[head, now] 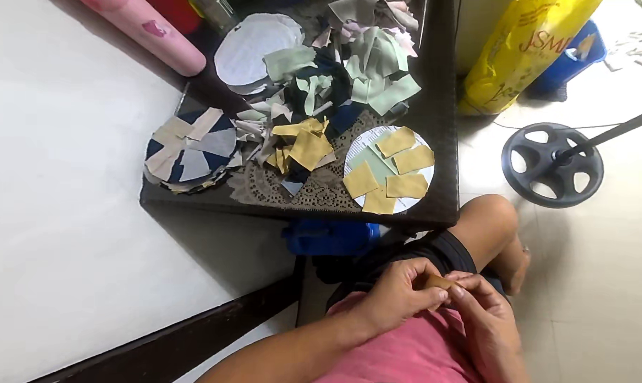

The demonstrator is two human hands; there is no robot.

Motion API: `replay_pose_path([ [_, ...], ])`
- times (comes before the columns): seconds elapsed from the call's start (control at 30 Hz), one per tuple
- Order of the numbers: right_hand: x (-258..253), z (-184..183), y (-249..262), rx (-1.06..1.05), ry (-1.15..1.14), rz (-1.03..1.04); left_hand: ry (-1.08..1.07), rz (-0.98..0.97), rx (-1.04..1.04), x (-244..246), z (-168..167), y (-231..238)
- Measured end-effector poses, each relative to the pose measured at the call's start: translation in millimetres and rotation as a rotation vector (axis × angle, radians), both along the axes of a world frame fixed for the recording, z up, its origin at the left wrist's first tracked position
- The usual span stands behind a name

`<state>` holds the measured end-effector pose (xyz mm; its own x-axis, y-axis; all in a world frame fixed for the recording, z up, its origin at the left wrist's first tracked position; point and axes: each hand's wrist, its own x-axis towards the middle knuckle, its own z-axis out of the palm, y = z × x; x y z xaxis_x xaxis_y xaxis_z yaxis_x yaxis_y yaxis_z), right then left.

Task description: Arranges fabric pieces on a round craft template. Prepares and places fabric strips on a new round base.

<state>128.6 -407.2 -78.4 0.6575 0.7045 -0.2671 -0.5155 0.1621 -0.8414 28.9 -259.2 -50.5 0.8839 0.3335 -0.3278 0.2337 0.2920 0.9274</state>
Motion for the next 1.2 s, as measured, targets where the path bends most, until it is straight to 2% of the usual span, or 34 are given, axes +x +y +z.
replay_pose_path([
  [0.13, 2.9, 5.4, 5.9, -0.073, 0.034, -0.026, 0.046, 0.089, -0.122, -0.4, -0.8, 5.9],
  [0.23, 5.9, 3.8, 11.0, -0.164, 0.043, -0.015, 0.097, 0.107, -0.095, 0.0, -8.4, 8.1],
  [0.3, 8.3, -5.2, 13.6, -0.224, -0.065, -0.010, 0.133, 0.079, -0.008, 0.7, -20.2, 11.4],
  [0.4, 9.2, -20.9, 11.9, -0.283, -0.366, -0.003, 0.131, 0.035, 0.070, 2.4, -27.6, 12.7],
  [0.47, 7.9, -24.1, 11.1, -0.251, -0.402, -0.008, 0.132, 0.016, 0.000, 3.4, -24.9, 14.2],
  [0.63, 9.1, -21.7, 10.4, -0.197, -0.302, 0.000, 0.198, -0.044, -0.186, 6.6, -18.5, 21.8],
  [0.83, 10.6, -21.4, 9.0, -0.174, -0.226, 0.014, 0.145, 0.104, -0.419, 8.0, -17.0, 16.9],
  [0.93, 11.6, -18.0, 9.0, -0.150, -0.119, -0.026, 0.060, 0.195, -0.354, 8.7, -19.3, 12.2],
  [1.03, 11.2, -9.7, 14.9, -0.131, -0.050, -0.097, -0.095, 0.212, -0.180, 7.6, -23.9, 9.3],
  [1.2, 14.5, -1.0, 21.9, -0.095, -0.161, -0.101, -0.212, 0.167, 0.066, 3.2, -21.5, 11.7],
])
